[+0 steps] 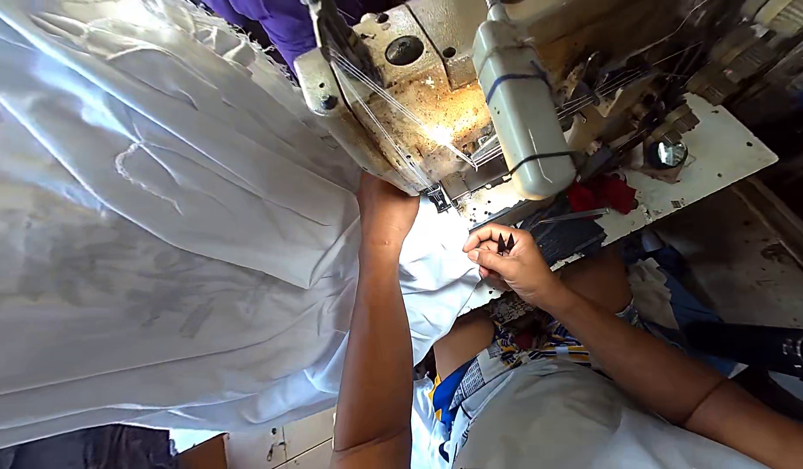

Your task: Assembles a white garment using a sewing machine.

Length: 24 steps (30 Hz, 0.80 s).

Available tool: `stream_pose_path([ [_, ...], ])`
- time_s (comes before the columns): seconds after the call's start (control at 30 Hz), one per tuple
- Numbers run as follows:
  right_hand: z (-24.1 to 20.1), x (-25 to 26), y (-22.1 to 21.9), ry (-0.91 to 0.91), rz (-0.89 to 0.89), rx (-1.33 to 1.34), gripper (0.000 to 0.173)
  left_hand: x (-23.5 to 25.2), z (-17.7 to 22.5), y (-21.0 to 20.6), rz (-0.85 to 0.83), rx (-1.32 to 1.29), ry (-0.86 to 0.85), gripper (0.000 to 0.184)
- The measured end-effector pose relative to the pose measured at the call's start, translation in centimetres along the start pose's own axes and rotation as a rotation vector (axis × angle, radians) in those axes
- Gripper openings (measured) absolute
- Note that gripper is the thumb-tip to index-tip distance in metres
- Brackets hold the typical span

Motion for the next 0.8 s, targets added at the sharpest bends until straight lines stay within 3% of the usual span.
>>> stream_pose_path([
  [0.13,0.3,-1.5,1.1,-0.006,-0.033,-0.095,0.022,-5.2,1.9,2.7,0.192,0.053,-0.08,0.027],
  [0.2,0.7,-2.9,2.3,-0.024,-0.065,-0.109,0.027,-10.2,1.2,4.2,0.33,0.044,-0.126,0.042],
  [0.27,1.1,-4.2,3.6,-0.041,-0.104,-0.099,0.027,-14.7,-1.1,4.6,0.356,0.086,-0.074,0.058],
  [0.37,1.1,-5.5,4.2,-0.065,-0.129,-0.082,0.026,-18.7,-5.1,5.5,0.282,0.147,0.124,0.047],
  [0.43,0.9,-5.6,3.5,-0.047,-0.15,-0.067,0.027,-19.4,-6.0,7.2,0.284,0.054,0.187,0.042],
  [0.53,0.1,-5.5,1.3,0.012,-0.225,-0.076,0.03,-18.7,-4.1,9.2,0.276,-0.316,0.181,0.045],
  [0.63,-1.0,-5.3,-1.4,0.083,-0.312,-0.12,0.03,-17.2,-0.1,10.1,0.263,-0.591,0.053,0.046],
  [0.8,-2.3,-5.4,-3.8,0.14,-0.358,-0.194,0.027,-15.3,4.4,9.7,0.207,-0.792,-0.08,0.041],
])
Point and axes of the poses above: each hand's wrist, its own x-axis towards the middle knuckle, its own y-axis out of the back of the hand, z = x × y, the point moved 8 cm from there along x, towards the middle knuckle, and after that the axes turned 11 degrees about -x, right-handed, at the moved point
